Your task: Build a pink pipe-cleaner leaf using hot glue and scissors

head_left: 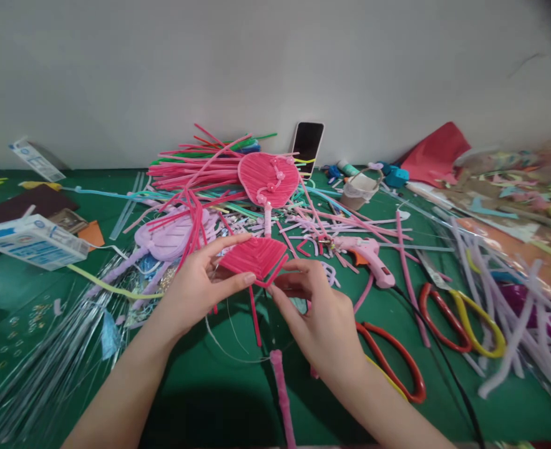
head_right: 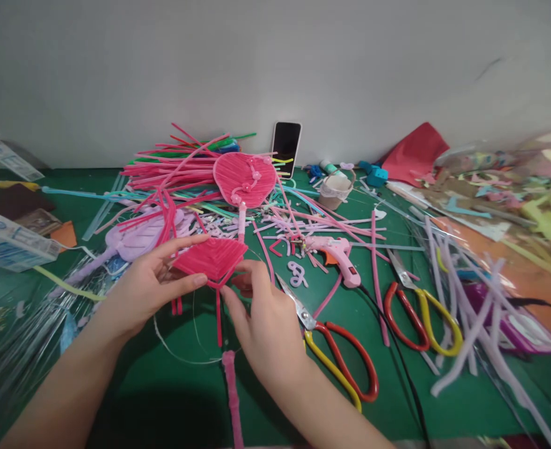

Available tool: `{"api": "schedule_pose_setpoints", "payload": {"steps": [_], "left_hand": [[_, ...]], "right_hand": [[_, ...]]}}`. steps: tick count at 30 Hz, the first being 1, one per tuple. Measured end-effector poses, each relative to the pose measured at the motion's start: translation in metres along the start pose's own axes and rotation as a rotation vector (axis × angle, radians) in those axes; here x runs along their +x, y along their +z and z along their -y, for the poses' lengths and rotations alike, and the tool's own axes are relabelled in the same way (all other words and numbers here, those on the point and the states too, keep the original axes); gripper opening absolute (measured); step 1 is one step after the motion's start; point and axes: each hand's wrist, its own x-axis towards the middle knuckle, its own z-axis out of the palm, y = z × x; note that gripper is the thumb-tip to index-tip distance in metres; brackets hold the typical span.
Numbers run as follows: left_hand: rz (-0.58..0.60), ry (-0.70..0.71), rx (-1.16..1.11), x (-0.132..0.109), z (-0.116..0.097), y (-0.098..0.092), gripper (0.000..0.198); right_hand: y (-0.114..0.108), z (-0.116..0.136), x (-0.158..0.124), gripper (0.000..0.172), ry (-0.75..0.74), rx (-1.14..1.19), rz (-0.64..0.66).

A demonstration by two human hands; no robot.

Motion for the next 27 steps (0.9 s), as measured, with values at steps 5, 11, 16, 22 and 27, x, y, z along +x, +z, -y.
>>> {"api": "schedule_pose_setpoints", "payload": {"steps": [5,11,16,22,27], "left_hand": [[-0.021,-0.014,-0.021,0.001,0.002,0.0,0.059],[-0.051,0.001,-0.003,0.002,0.003,0.002,0.062],[-0.055,0.02,0.048,0.002,0.004,0.001,0.06],[-0.04,0.012,-0.03,0.003,0.003,0.004,0.059],[-0.055,0.006,-0.019,0.004,0.003,0.006,0.06]], "right_hand": [[-0.002,-0.002,0.007,0.023,-0.111,-0.005,0.005],[-0.004,-0.007,0.012,0.012,-0.182,-0.085,-0.01],[-0.004,-0.01,0.015,0.012,-0.233,-0.125,-0.042],[-0.003,-0.01,0.014,0.012,-0.215,-0.135,-0.025],[-0.003,-0.009,0.012,0.018,-0.338,-0.201,0.033]]}}
